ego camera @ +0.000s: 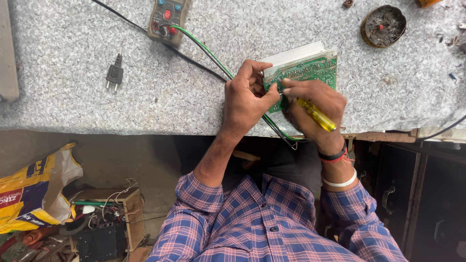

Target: The person uses a yellow-handled screwdriver to probe and scrape various points on a green circuit board held in the left hand. The person repeatedly adjusts the board's orientation and continues scraping solder joints and traces across the board surface.

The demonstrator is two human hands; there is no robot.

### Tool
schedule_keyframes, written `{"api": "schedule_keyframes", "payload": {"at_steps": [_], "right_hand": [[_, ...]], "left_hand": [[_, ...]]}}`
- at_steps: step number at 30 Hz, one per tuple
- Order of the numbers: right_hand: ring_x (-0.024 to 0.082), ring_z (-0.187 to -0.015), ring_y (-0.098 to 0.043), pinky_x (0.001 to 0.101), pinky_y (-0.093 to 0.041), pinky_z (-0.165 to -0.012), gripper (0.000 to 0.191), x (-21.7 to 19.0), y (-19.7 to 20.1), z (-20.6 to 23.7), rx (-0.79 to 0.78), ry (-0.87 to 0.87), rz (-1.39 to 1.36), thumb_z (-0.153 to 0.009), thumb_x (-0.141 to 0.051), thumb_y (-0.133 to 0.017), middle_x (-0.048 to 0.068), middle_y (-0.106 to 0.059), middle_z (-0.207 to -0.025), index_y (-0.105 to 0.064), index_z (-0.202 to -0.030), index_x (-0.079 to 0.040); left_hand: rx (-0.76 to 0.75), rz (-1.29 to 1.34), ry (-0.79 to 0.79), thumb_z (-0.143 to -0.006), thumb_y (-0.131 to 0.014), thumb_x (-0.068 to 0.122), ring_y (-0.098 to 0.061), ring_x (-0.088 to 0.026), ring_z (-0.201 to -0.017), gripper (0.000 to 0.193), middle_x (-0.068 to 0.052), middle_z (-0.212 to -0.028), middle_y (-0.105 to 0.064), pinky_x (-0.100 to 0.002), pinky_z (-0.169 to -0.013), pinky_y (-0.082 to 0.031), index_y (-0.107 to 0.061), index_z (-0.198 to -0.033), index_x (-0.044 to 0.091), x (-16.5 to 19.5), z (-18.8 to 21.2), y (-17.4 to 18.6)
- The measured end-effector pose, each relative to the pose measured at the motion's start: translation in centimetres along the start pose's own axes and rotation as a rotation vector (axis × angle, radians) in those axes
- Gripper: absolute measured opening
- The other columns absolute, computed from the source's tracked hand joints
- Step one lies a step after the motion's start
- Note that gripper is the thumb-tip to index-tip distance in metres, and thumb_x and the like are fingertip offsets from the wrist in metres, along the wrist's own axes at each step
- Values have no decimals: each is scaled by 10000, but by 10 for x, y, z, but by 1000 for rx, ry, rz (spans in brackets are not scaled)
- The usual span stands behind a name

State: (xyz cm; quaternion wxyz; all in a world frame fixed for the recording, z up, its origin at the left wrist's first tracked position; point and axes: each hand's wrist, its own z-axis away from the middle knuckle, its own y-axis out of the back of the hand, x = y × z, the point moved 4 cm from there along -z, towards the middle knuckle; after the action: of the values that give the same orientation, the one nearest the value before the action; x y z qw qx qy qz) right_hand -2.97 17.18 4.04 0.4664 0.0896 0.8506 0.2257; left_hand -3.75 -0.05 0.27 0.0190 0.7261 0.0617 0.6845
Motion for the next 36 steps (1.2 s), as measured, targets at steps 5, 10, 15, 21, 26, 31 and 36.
{"api": "schedule_keyframes", "payload": {"at_steps": [5, 10, 15, 21, 26, 31, 36], "right_hand": [[254, -1040, -759, 339, -597, -907, 151, -1, -1, -3, 7, 20, 16, -918, 35, -716, 138, -761, -1184, -716, -1052, -35], [252, -1030, -763, 328, -597, -883, 163, 2, -1, -1, 21, -56, -42, -920, 36, -709, 154, -750, -1202, -707, -1071, -24], [261, -1041, -755, 326, -590, -882, 176, 1, 0, -1, -14, 25, 31, -902, 39, -727, 148, -759, -1191, -713, -1064, -29], [262, -1058, -760, 336, -599, -909, 160, 4, 0, 1, 17, -38, -42, -930, 23, -718, 162, -749, -1212, -705, -1084, -17], [253, -1007, -763, 334, -597, -890, 158, 3, 0, 1, 0, -21, -3, -902, 24, -717, 155, -761, -1174, -718, -1053, -22], [273, -1075, -761, 338, -602, -926, 155, 3, 0, 1, 19, -30, -13, -938, 20, -730, 161, -747, -1216, -709, -1087, -15], [263, -1038, -762, 337, -600, -902, 181, 3, 1, 2, 5, -28, 11, -892, 38, -704, 155, -756, -1194, -717, -1063, -21]], "left_hand": [[1, 3, -4, -889, -753, 12, -709, -58, -735, 370, -56, -836, -734, -227, -637, -603, -585, -1218, -7, 1, 0, 1], [13, -13, 17, -883, -757, 15, -709, -55, -718, 367, -52, -825, -742, -224, -627, -599, -588, -1208, -4, -2, 0, 0], [13, 25, -9, -885, -755, 17, -706, -50, -745, 370, -46, -855, -738, -223, -645, -597, -585, -1213, -1, -1, -1, -1], [16, 4, 12, -881, -757, 24, -696, -47, -720, 370, -43, -831, -730, -220, -628, -585, -589, -1209, 1, -2, 0, -1], [14, 2, -8, -880, -755, 23, -702, -51, -731, 373, -48, -838, -730, -223, -635, -589, -588, -1213, 2, 1, -1, 0], [21, -28, 8, -873, -757, 23, -709, -55, -714, 375, -51, -828, -727, -225, -617, -589, -589, -1208, -1, 0, -1, 0], [15, 3, 0, -881, -753, 26, -715, -55, -730, 368, -50, -839, -741, -226, -635, -598, -585, -1207, 2, 0, -1, 0]]}}
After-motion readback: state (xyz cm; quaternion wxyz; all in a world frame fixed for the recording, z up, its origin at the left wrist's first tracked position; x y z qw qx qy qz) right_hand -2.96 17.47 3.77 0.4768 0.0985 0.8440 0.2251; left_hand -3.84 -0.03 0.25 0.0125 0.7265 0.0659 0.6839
